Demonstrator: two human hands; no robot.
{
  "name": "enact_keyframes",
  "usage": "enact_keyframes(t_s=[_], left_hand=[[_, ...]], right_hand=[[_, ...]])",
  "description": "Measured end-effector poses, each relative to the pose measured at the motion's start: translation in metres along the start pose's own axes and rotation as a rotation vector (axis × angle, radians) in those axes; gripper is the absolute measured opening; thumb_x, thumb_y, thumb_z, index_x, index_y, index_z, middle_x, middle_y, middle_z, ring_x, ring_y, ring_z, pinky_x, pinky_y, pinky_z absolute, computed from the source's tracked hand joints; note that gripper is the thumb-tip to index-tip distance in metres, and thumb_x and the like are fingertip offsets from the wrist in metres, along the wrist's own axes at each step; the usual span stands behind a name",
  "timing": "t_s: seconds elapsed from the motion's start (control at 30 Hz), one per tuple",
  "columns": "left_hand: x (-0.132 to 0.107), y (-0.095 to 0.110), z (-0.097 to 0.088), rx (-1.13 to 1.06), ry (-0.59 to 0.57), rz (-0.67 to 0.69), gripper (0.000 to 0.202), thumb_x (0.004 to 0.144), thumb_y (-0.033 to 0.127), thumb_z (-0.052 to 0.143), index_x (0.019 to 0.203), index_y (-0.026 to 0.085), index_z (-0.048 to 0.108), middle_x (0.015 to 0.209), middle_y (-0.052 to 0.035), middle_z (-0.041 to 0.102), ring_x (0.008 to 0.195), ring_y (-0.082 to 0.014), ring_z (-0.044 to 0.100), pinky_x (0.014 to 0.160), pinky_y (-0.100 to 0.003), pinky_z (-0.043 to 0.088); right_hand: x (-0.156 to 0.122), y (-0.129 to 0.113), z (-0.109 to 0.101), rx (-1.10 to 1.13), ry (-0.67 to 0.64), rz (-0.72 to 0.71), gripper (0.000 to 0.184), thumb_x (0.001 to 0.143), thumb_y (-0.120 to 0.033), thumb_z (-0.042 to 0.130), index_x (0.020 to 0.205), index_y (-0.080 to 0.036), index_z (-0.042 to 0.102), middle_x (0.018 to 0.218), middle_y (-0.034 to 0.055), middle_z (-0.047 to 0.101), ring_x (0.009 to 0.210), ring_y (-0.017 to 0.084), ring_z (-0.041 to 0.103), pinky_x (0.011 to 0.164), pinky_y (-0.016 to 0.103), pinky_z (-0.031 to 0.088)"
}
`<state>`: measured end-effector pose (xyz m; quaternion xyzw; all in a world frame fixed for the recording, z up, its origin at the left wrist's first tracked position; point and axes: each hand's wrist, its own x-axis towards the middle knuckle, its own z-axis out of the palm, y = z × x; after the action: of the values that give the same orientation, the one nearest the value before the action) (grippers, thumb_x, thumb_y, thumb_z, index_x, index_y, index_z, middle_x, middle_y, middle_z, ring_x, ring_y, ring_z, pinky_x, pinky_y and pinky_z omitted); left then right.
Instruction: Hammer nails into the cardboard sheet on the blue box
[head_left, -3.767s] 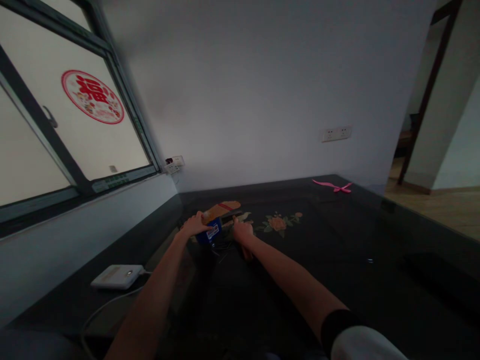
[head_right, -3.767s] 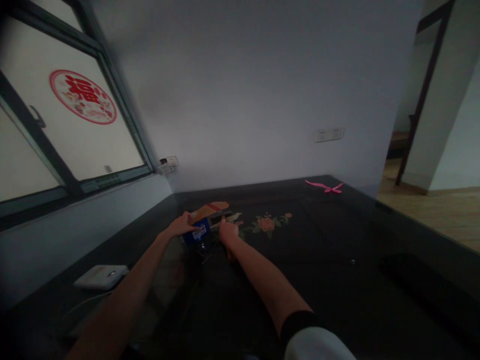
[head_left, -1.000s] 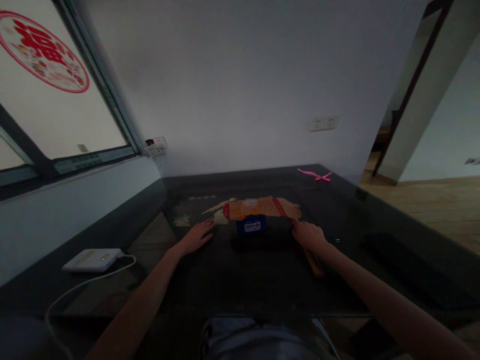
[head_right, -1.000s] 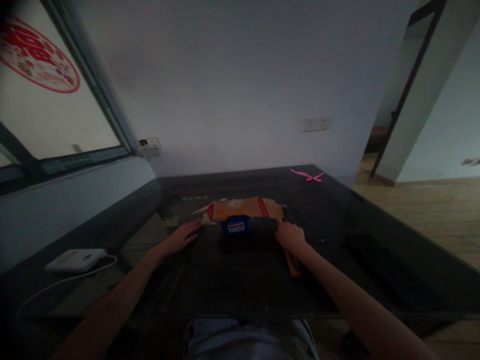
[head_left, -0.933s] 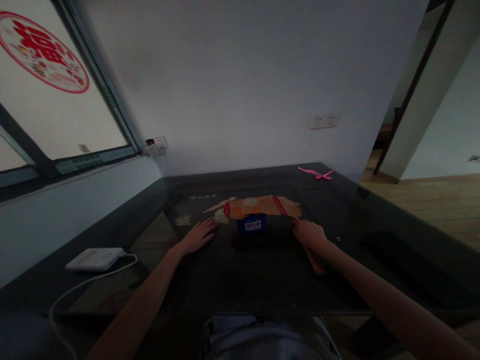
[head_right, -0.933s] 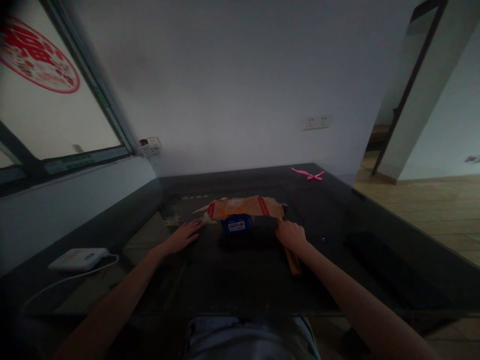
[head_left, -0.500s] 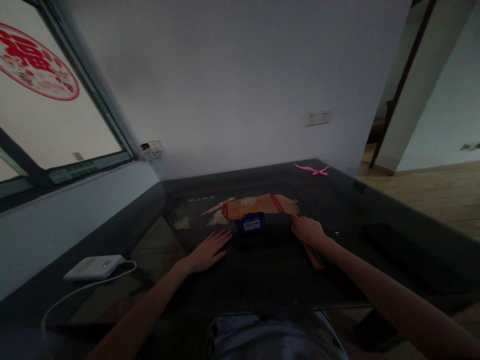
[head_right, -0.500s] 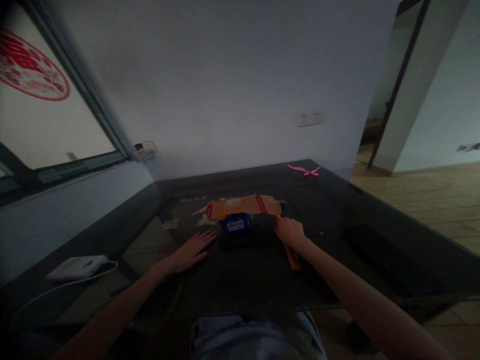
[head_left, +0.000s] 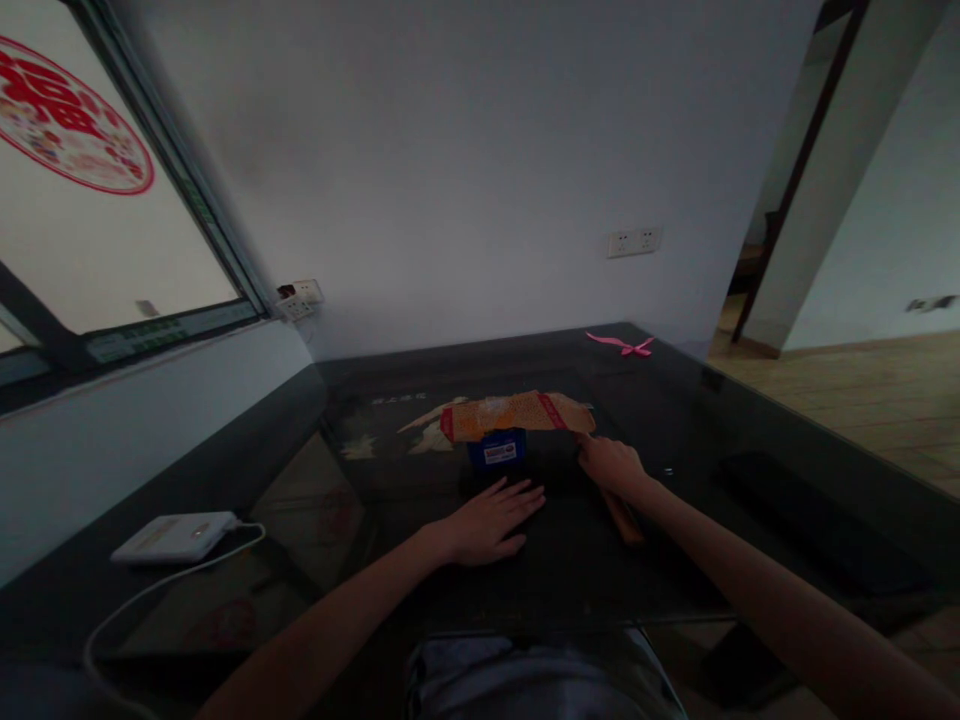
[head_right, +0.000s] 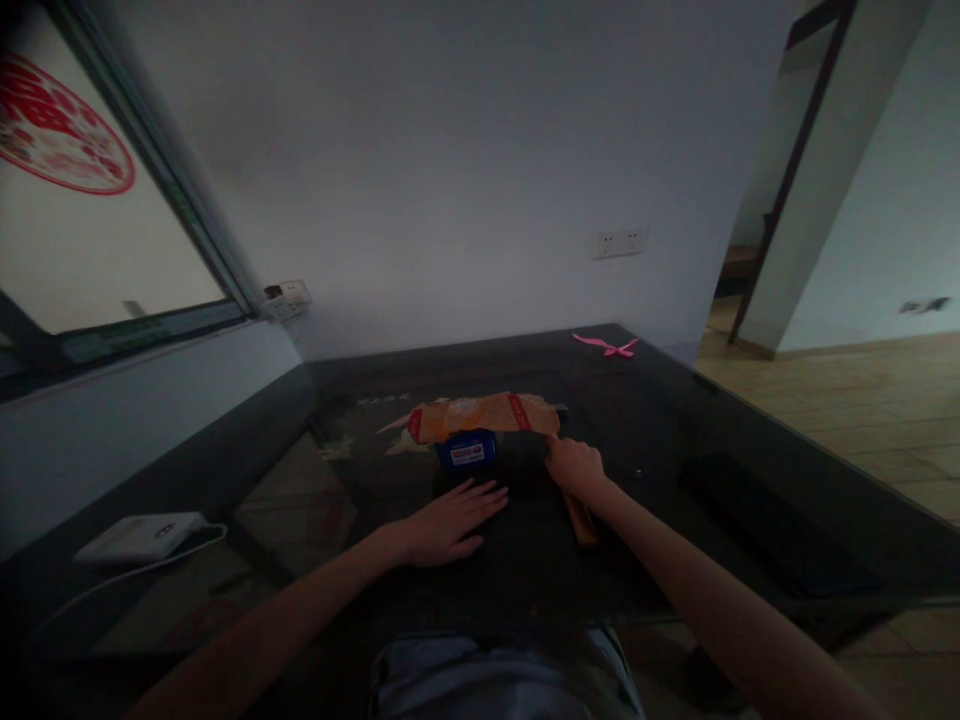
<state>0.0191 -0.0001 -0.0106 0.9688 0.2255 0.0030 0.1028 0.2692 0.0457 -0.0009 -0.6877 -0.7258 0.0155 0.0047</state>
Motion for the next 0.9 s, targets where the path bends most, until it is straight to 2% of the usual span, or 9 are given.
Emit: enact_keyframes(t_s=[0.13, 0.3, 0.47, 0.57, 0.7, 0.9], left_hand=[[0.016, -0.002, 0.004, -0.019, 0.052, -0.033, 0.060, 0.089, 0.037, 0.034, 0.142, 0.026, 0.010, 0.148, -0.0022, 0.015, 0.136, -0.0209, 0.010, 0.110, -0.044, 0.011], [0.013, -0.002, 0.005, -0.057, 0.122, -0.086, 0.056, 0.089, 0.038, 0.036, 0.141, 0.025, 0.019, 0.147, -0.0033, 0.020, 0.136, -0.0204, 0.014, 0.110, -0.043, 0.014], [0.010, -0.002, 0.002, -0.131, 0.143, -0.117, 0.058, 0.088, 0.041, 0.038, 0.140, 0.024, 0.020, 0.146, -0.0045, 0.023, 0.135, -0.0198, 0.018, 0.110, -0.041, 0.018], [0.008, -0.005, -0.002, -0.214, 0.201, -0.138, 0.051, 0.090, 0.035, 0.035, 0.139, 0.024, 0.024, 0.144, -0.0050, 0.029, 0.132, -0.0176, 0.026, 0.109, -0.038, 0.024], [0.003, -0.013, -0.004, -0.259, 0.291, -0.200, 0.040, 0.091, 0.024, 0.033, 0.130, 0.023, 0.038, 0.132, -0.0054, 0.045, 0.123, -0.0156, 0.039, 0.104, -0.035, 0.032], [0.002, -0.022, -0.003, -0.189, 0.293, -0.181, 0.033, 0.087, 0.018, 0.041, 0.117, 0.023, 0.052, 0.120, -0.0052, 0.053, 0.113, -0.0163, 0.046, 0.099, -0.033, 0.037]], right_hand=[[0.000, 0.001, 0.001, -0.011, -0.002, -0.003, 0.037, 0.088, -0.026, 0.034, 0.123, -0.023, 0.046, 0.099, 0.0124, 0.065, 0.089, 0.027, 0.063, 0.070, 0.036, 0.045], [0.002, 0.001, 0.001, -0.013, -0.021, 0.000, 0.039, 0.088, -0.025, 0.035, 0.125, -0.023, 0.045, 0.100, 0.0126, 0.065, 0.089, 0.027, 0.063, 0.070, 0.037, 0.045], [0.003, 0.002, 0.001, -0.012, -0.023, -0.005, 0.040, 0.087, -0.026, 0.034, 0.125, -0.022, 0.046, 0.100, 0.0125, 0.065, 0.088, 0.028, 0.063, 0.069, 0.037, 0.046], [0.002, 0.002, 0.001, -0.013, -0.022, -0.008, 0.039, 0.087, -0.027, 0.034, 0.123, -0.021, 0.047, 0.101, 0.0127, 0.065, 0.088, 0.028, 0.063, 0.068, 0.037, 0.047], [0.002, 0.002, 0.001, -0.008, -0.019, -0.008, 0.039, 0.088, -0.028, 0.033, 0.123, -0.022, 0.047, 0.104, 0.0129, 0.064, 0.090, 0.028, 0.063, 0.070, 0.038, 0.046], [0.003, 0.003, 0.000, 0.002, -0.028, -0.008, 0.040, 0.087, -0.028, 0.036, 0.126, -0.023, 0.045, 0.104, 0.0124, 0.064, 0.092, 0.028, 0.062, 0.071, 0.037, 0.046]])
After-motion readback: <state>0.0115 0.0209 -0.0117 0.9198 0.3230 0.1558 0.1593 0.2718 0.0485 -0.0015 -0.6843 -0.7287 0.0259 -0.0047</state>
